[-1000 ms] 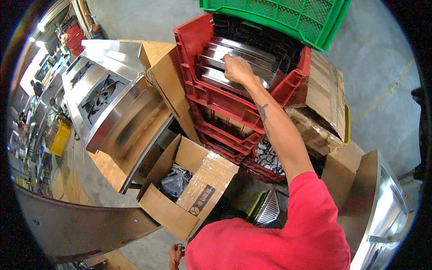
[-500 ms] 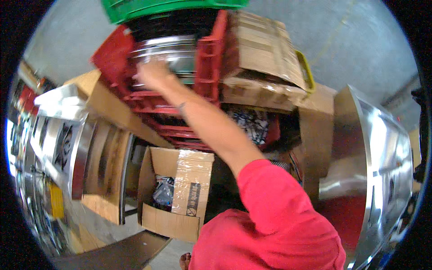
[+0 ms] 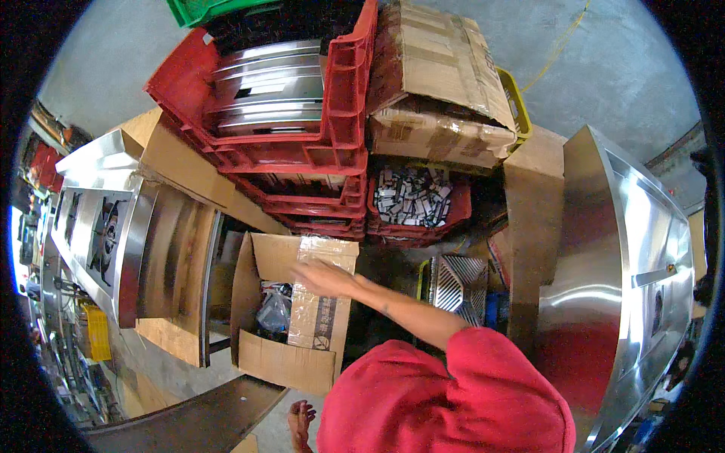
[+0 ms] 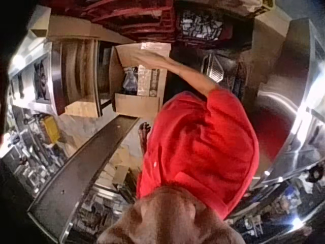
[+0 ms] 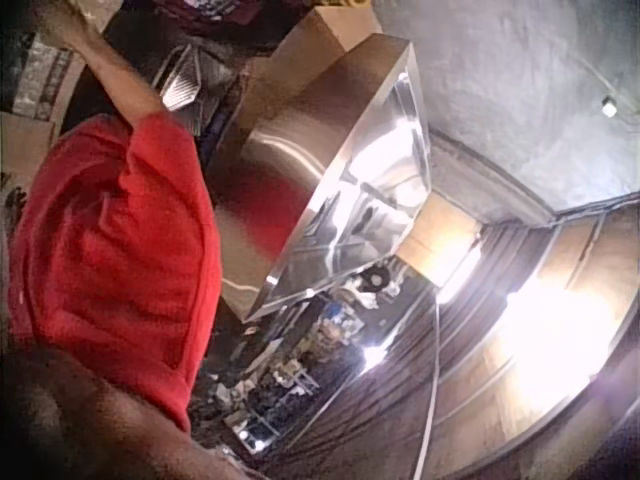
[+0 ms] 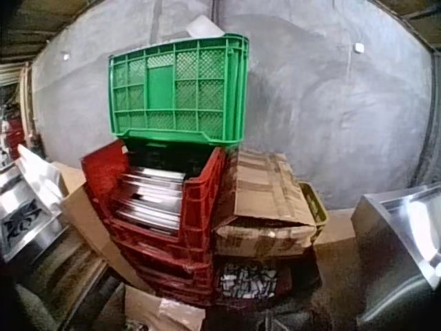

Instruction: The person uses a screwdriver to fasten screws on the underside of a stainless steel range hood. They then retrieve two metal grease filters from a nearby crate, place them on a workbench, and attach small plastic clips to each filter. Finally, the person installs both filters into the range hood.

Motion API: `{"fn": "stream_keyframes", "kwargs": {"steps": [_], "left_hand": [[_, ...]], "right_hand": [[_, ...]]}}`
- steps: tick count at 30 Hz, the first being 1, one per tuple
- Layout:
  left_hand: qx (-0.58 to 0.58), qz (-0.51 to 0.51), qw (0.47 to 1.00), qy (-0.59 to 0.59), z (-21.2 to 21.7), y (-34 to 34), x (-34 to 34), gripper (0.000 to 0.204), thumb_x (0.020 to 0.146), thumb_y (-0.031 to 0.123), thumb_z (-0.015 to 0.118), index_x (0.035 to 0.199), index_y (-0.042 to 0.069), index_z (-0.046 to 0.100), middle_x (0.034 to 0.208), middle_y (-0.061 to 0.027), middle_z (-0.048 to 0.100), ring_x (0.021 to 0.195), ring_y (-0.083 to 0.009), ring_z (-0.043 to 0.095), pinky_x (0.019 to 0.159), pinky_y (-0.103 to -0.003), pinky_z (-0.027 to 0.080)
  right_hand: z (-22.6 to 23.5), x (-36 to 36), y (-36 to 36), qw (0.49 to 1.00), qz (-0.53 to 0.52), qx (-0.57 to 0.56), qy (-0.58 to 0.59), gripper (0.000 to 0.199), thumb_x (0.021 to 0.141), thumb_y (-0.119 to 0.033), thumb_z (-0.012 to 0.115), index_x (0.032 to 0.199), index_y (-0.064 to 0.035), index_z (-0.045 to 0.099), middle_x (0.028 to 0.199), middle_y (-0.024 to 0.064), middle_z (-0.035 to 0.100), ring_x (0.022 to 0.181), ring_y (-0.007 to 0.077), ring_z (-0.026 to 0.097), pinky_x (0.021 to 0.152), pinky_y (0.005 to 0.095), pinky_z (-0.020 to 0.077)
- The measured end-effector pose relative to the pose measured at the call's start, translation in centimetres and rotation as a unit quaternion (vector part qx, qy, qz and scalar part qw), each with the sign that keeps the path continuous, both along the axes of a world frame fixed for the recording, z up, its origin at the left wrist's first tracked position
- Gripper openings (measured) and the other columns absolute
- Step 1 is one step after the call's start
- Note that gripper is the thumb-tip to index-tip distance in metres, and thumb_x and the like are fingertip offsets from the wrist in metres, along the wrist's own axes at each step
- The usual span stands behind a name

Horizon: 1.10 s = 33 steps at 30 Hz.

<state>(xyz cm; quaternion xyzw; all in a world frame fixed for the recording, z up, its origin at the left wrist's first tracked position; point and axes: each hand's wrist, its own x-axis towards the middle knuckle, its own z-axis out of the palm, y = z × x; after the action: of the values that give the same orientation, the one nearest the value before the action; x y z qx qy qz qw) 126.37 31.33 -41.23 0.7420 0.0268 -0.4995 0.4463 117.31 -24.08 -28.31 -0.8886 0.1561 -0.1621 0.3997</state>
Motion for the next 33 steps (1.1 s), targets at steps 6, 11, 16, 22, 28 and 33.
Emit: {"fn": "stream_keyframes", "kwargs": {"steps": [6,11,16,22,28,33], "left_hand": [[0.049,-0.212,0.976,-0.017,-1.0,-3.1,-0.5,0.042,0.107,0.038,0.068,0.126,0.0,0.065,0.106,-0.0143,0.075,0.08,-0.0201,0.072,0.069,-0.033,0.058],[0.011,-0.357,0.934,-0.014,-4.7,-1.8,2.6,0.037,0.108,0.034,0.063,0.123,0.001,0.068,0.103,-0.0155,0.077,0.08,-0.0199,0.074,0.067,-0.032,0.058],[0.06,-0.429,0.901,0.01,-4.1,-2.4,3.1,0.031,0.108,0.03,0.062,0.121,0.002,0.068,0.095,-0.0131,0.077,0.076,-0.0191,0.074,0.062,-0.032,0.057],[0.029,-0.61,0.774,-0.167,-8.1,-1.7,-1.7,0.029,0.093,0.023,0.07,0.117,0.007,0.068,0.097,-0.0127,0.072,0.082,-0.0301,0.07,0.066,-0.044,0.055],[0.166,-0.424,0.889,-0.052,-5.2,-5.1,-8.0,0.027,0.097,0.025,0.068,0.117,0.006,0.068,0.098,-0.0143,0.072,0.085,-0.0297,0.071,0.07,-0.043,0.055],[0.181,-0.401,0.897,-0.039,-5.0,-7.4,-11.0,0.026,0.1,0.026,0.066,0.117,0.006,0.068,0.099,-0.0156,0.072,0.088,-0.0293,0.071,0.073,-0.042,0.055]], "right_hand": [[-20.4,-20.5,14.1,0.914,-0.125,0.237,0.303,0.02,0.093,-0.012,0.062,0.108,-0.0037,0.072,0.109,0.0212,0.075,0.104,0.0437,0.07,0.09,0.0515,0.056],[-28.0,-31.6,21.3,0.849,-0.37,0.272,0.261,0.014,0.087,-0.012,0.063,0.097,-0.0074,0.073,0.092,0.0193,0.074,0.087,0.0404,0.07,0.076,0.0483,0.0542],[-41.2,-39.3,28.7,0.659,-0.566,0.495,-0.021,0.012,0.097,-0.016,0.064,0.095,-0.0061,0.071,0.091,0.009,0.073,0.078,0.0247,0.068,0.069,0.039,0.0539],[-57.7,-47.4,33.1,0.581,-0.598,0.5,-0.233,0.033,0.103,-0.023,0.065,0.131,-0.0056,0.068,0.122,0.0081,0.073,0.109,0.0227,0.068,0.091,0.0379,0.0555],[-62.0,-45.4,30.2,0.437,-0.639,0.506,-0.381,0.057,0.106,-0.021,0.066,0.159,-0.0099,0.048,0.114,0.0028,0.064,0.084,0.0122,0.052,0.063,0.031,0.0447],[-63.4,-45.2,28.7,0.598,-0.662,0.407,-0.197,0.066,0.106,-0.029,0.063,0.167,-0.0278,0.037,0.126,-0.0028,0.053,0.083,0.0116,0.044,0.073,0.0334,0.0503]]}}
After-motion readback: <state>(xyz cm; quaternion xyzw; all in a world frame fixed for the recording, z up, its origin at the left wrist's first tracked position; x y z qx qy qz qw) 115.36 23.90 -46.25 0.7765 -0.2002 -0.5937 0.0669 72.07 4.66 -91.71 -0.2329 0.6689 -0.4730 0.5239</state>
